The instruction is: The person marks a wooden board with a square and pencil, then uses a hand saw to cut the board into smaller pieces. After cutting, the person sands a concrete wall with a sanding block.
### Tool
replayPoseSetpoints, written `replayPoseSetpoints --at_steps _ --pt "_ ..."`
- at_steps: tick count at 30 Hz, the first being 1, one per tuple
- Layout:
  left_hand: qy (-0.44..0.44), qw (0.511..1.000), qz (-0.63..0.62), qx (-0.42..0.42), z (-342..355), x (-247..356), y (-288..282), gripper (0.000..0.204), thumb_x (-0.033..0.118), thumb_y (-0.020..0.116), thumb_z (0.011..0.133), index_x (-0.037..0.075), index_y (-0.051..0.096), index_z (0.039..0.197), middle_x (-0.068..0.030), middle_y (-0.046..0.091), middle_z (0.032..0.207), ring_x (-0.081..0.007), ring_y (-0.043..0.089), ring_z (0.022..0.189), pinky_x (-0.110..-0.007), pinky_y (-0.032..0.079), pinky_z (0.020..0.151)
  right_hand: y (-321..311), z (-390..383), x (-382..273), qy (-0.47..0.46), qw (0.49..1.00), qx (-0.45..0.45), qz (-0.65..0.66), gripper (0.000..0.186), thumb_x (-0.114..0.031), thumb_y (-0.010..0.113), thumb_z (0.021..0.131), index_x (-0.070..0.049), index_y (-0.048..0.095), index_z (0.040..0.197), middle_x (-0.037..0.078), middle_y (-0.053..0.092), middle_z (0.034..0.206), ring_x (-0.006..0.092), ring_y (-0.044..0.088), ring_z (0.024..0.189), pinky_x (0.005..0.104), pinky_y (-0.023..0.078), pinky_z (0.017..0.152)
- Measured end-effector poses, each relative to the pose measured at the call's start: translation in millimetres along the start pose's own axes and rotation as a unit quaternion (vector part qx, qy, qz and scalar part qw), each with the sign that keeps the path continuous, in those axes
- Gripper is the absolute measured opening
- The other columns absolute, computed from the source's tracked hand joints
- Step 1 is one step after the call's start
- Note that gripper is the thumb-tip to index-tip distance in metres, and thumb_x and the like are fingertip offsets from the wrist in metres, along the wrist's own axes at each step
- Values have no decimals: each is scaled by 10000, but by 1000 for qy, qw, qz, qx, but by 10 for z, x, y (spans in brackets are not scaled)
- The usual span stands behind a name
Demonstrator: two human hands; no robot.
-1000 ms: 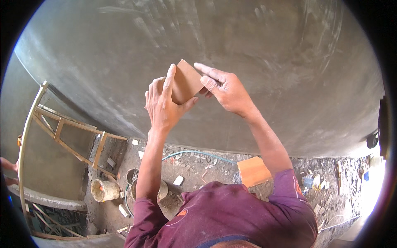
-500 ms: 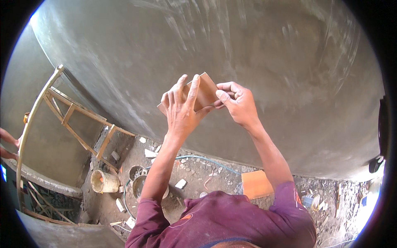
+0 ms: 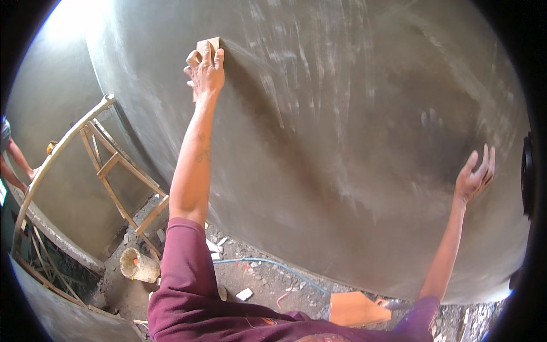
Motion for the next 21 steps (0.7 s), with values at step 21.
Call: replayPoseSetpoints --at_steps 21 --pt "121 988 21 96 -345 69 218 452 398 555 976 219 541 1390 -132 436 1388 -414 443 1198 -585 447 912 210 -327 255 -67 997 26 24 277 -214 547 1009 9 657 1130 165 651 1233 325 608 1146 423 467 996"
Point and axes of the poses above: each hand's wrist, its own z-axis towards the middle knuckle, its own y-axis out of the palm, x = y × z, the point moved 6 cm from there along z, towards the middle knuckle
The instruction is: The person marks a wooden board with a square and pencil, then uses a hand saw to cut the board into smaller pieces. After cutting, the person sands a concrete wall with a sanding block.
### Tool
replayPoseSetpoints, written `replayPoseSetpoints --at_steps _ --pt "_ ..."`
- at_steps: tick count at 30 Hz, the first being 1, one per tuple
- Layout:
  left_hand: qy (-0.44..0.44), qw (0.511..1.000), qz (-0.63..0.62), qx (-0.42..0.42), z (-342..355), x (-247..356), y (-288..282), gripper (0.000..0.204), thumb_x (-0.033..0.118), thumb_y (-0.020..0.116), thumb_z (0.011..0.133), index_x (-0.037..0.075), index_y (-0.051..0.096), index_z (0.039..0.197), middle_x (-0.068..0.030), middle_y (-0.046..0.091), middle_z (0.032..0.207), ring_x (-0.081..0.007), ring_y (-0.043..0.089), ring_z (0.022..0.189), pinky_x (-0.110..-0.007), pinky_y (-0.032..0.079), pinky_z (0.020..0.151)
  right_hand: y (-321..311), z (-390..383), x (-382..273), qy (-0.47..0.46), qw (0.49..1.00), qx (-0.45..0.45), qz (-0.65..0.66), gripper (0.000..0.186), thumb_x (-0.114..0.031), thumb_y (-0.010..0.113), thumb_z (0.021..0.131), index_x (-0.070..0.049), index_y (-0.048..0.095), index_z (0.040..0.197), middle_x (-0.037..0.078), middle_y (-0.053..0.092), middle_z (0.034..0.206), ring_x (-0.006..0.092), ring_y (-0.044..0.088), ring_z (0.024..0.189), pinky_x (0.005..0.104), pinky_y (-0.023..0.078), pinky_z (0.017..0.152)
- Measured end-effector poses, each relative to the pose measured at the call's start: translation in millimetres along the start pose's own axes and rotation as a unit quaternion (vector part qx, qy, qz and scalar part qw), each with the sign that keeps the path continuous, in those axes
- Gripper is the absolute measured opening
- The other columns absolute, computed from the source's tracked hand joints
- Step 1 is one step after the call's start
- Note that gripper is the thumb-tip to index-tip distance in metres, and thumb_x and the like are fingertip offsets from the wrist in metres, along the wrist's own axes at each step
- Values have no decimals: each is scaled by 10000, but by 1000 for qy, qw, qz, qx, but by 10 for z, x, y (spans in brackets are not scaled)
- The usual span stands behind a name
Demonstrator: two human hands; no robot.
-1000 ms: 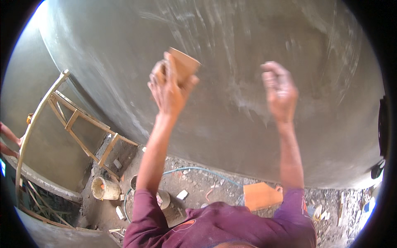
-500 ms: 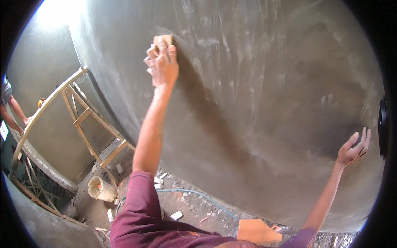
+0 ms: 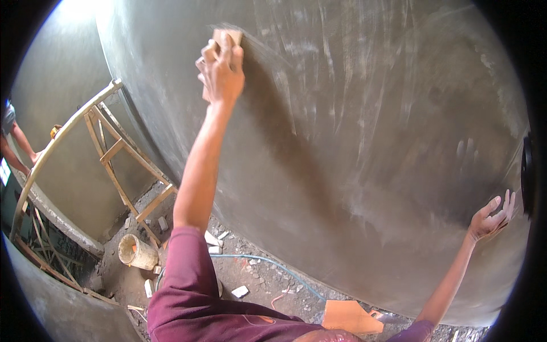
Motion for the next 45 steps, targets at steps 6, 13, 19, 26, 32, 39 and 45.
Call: replayPoseSetpoints --at_steps 6,13,19,26,32,39,45 --pt "123 992 -3 -36 -860 704 -317 473 412 647 925 255 569 1364 -148 486 1388 -390 477 1191 -536 458 943 5 50 -25 5 1000 9 -28 308 -261 542 1009 -9 662 1138 150 648 1243 312 605 1140 438 453 1016" --pt "111 989 101 17 257 -216 -331 642 473 782 767 261 604 1346 -110 528 1388 -349 491 1225 -514 417 971 14 95 -161 20 1000 -12 4 320 -262 506 1022 -33 652 1190 143 618 1296 291 576 1188 419 427 1022" --pt "257 942 129 -171 950 -357 -390 614 457 746 788 237 619 1347 -81 546 1354 -285 479 1205 -451 385 1007 -99 110 -176 31 1000 0 -7 287 -213 508 1021 -36 642 1203 142 616 1301 284 574 1190 403 430 1012" --pt "301 933 76 -182 -113 377 -491 566 378 763 774 181 650 1292 -74 518 1322 -307 437 1219 -468 355 1010 23 17 141 -5 999 -13 -36 289 -256 556 992 -59 675 1166 145 637 1269 308 604 1144 417 460 978" --pt "255 935 -157 -189 -1277 1192 -1004 663 335 837 695 223 616 1311 -94 510 1302 -331 451 1175 -491 378 959 -381 248 -322 117 988 -21 94 317 -309 595 973 -69 712 1146 150 678 1199 297 634 1107 400 472 987" --pt "186 906 -267 -271 -2153 1681 -1876 837 265 891 612 158 556 1371 -110 518 1330 -330 477 1158 -471 380 966 -1098 94 -2424 419 555 -380 610 350 -210 599 999 -9 612 1286 78 688 1115 153 646 1005 283 533 858" --pt "188 896 -259 -307 -2343 1735 -2352 844 257 890 583 175 569 1360 -111 508 1358 -314 478 1165 -451 375 961 -1344 43 -2968 431 377 -480 665 299 -184 660 958 20 643 1175 73 686 1032 120 638 896 272 540 785"
Point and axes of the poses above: each hand's wrist, its own z-axis towards the middle knuckle, its own y-axis out of the palm, x = y × z, the point moved 6 cm from there along z, towards the middle knuckle
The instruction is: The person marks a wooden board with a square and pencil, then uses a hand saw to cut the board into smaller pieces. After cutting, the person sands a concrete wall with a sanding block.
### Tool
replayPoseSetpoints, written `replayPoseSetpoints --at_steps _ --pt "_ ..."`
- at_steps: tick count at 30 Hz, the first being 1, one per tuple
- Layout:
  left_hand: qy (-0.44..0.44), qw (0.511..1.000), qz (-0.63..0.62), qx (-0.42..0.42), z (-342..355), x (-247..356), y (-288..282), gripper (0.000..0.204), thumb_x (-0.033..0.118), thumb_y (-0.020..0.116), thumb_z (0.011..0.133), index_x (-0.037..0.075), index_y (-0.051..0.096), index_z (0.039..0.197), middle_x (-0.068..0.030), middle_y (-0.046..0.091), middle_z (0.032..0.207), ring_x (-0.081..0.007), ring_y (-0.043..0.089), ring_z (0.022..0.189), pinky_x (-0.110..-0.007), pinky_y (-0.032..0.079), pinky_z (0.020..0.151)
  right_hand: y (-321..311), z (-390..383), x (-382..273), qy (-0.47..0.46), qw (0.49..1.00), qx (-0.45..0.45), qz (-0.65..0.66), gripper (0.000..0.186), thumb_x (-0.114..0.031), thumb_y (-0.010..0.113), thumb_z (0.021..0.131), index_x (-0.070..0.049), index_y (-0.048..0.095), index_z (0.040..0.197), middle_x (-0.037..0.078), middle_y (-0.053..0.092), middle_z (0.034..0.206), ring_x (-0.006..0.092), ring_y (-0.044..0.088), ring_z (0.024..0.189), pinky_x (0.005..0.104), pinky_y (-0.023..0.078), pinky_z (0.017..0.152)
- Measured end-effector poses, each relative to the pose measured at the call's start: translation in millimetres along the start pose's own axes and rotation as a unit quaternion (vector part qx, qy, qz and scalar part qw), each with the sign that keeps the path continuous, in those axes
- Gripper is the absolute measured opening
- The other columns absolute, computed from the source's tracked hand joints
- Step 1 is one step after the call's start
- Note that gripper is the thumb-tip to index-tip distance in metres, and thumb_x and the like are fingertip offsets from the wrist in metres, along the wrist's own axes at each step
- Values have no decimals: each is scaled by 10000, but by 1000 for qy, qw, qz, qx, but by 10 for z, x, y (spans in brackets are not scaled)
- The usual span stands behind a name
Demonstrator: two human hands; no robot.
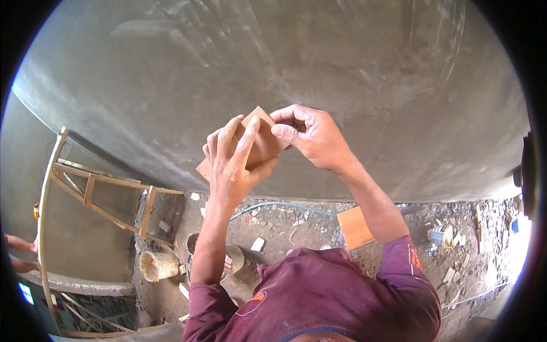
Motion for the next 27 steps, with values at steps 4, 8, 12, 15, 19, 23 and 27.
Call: replayPoseSetpoints --at_steps 4,8,12,15,19,23,27 --pt "-7 1000 16 -3 -205 21 -112 859 221 905 564 162 576 1355 -128 516 1372 -340 502 1166 -487 396 979 136 -47 70 44 999 2 7 206 -167 679 937 27 676 1006 47 688 909 107 628 805 270 531 723" --pt "-21 1000 7 -3 -323 -8 -143 851 239 905 568 163 579 1350 -127 529 1359 -336 510 1158 -476 397 980 226 -45 210 97 990 -28 96 199 -185 662 948 13 681 964 44 684 881 102 621 784 277 519 712" --pt "-31 999 -23 22 -372 -32 -148 849 289 905 580 152 577 1351 -137 513 1381 -331 499 1165 -458 392 964 259 -47 360 161 945 -19 285 280 -277 625 982 -3 673 950 45 675 855 112 627 809 283 514 742" --pt "-33 999 -22 22 -448 -64 -129 873 309 902 581 75 565 1352 -181 540 1362 -337 526 1174 -452 419 962 208 -8 415 138 969 -39 200 377 -351 602 993 13 668 1067 63 690 914 126 635 868 291 518 784" --pt "-44 998 -55 -3 -542 -127 -39 837 345 896 588 94 597 1328 -165 536 1379 -332 532 1173 -450 419 985 424 -8 148 107 977 -98 153 419 -328 625 983 25 654 1207 92 699 1060 127 629 954 294 511 842" --pt "-26 999 -43 -8 -575 -155 -2 847 312 910 562 148 602 1334 -124 534 1393 -329 524 1182 -452 420 985 409 56 184 59 992 -102 42 324 -239 681 948 21 682 1140 73 704 996 109 624 892 271 509 766" --pt "-37 999 -34 -8 -633 -208 15 839 273 917 561 178 604 1333 -117 511 1409 -321 508 1190 -460 394 993 409 54 274 117 991 -66 4 235 -202 706 923 10 708 1025 36 690 828 80 579 729 259 466 629"
Point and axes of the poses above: each hand's wrist, its own z-axis towards the middle knuckle, its own y-axis out of the palm, x = y × z, the point moved 6 cm from there along z, towards the middle knuckle
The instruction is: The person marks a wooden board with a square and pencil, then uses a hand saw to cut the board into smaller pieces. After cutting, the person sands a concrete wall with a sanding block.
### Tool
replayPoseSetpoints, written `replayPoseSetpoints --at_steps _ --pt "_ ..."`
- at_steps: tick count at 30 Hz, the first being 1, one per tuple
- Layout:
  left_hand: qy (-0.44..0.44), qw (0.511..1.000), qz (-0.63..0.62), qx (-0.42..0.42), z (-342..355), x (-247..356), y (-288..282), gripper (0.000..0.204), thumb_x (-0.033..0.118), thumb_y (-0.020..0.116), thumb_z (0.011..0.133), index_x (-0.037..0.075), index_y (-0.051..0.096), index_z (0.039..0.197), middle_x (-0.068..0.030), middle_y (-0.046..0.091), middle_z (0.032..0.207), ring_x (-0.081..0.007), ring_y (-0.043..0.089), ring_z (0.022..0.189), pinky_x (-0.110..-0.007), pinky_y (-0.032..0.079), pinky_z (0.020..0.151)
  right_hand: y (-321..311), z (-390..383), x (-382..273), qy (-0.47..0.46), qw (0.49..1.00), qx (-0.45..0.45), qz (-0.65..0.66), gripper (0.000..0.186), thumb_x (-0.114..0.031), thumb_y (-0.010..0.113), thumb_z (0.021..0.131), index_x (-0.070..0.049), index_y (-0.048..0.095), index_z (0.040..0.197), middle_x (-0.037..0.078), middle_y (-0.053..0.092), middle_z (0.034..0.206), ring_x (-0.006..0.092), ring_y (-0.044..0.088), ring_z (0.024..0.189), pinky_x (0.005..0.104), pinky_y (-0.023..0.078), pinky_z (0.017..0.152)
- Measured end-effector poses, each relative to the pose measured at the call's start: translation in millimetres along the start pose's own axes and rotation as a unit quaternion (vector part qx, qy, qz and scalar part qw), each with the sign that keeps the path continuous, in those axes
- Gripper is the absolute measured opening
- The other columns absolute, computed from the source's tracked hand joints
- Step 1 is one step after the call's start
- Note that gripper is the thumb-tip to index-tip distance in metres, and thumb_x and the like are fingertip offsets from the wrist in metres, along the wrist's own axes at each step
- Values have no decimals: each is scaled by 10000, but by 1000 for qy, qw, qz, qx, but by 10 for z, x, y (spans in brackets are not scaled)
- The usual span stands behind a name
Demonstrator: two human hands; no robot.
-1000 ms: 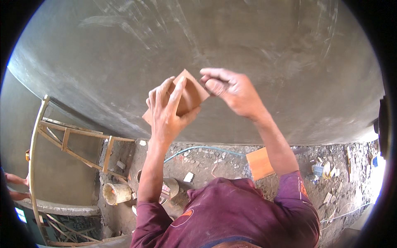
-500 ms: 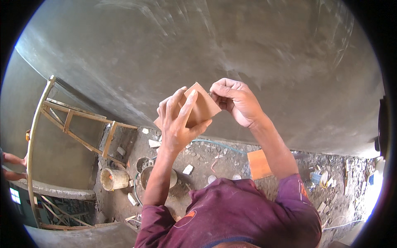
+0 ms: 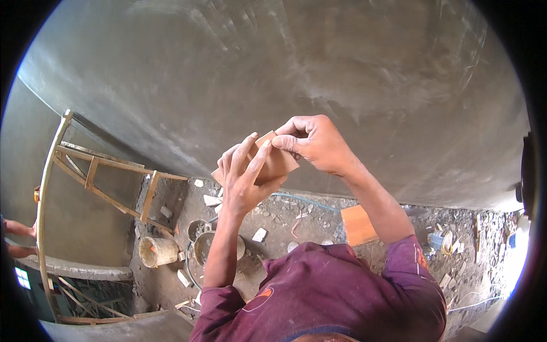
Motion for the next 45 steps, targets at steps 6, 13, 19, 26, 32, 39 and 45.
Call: replayPoseSetpoints --at_steps 6,13,19,26,32,39,45 --pt "-22 1000 4 19 -10 -96 -33 823 263 918 565 179 611 1324 -127 508 1403 -322 505 1190 -456 378 993 47 79 95 -30 996 44 -74 252 -234 680 950 11 670 891 -6 613 721 62 537 636 251 439 556" --pt "-10 998 22 60 258 -248 -119 829 291 908 598 121 590 1344 -169 511 1380 -323 494 1195 -450 383 988 -186 -32 -169 -50 963 68 -255 488 -449 623 956 1 667 771 23 570 608 101 485 549 306 412 530" --pt "-76 953 148 253 1211 -1512 -686 714 372 788 803 139 516 1421 -175 444 1374 -362 413 1268 -493 422 1012 -1473 -369 -1016 -301 768 424 -373 354 -395 607 985 -52 687 945 61 678 898 149 620 857 318 498 758" --pt "-210 915 188 288 2636 -2819 -1151 530 436 588 966 255 485 1453 -182 326 1450 -417 330 1324 -548 404 1022 -2956 -583 -1390 -367 360 573 -638 295 -271 596 992 -118 651 1239 80 612 1271 260 548 1202 399 429 1030" --pt "-184 868 214 408 2973 -3378 -1117 434 376 504 1017 183 547 1404 -240 473 1354 -430 441 1238 -518 424 1012 -3276 -442 -1012 -411 300 569 -646 321 -204 508 1030 -18 596 1276 188 582 1322 352 540 1241 440 430 1035" --pt "-73 889 246 378 2614 -2507 -307 458 256 600 964 54 548 1372 -264 516 1303 -421 456 1230 -493 366 1016 -3400 -344 -926 -422 293 545 -663 323 -209 522 1021 -5 593 1262 176 596 1311 335 559 1213 434 436 1025" --pt "-126 860 232 436 2357 -2837 -720 423 391 494 1018 211 536 1397 -251 491 1357 -394 437 1279 -533 426 998 -3499 -407 -1005 -431 295 529 -669 319 -223 519 1018 7 622 1214 182 611 1288 333 573 1196 432 447 1016"
Point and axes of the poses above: each hand's wrist, its own z-axis towards the middle knuckle, its own y-axis out of the palm, x = y × z, the point moved 6 cm from there along z, towards the middle knuckle
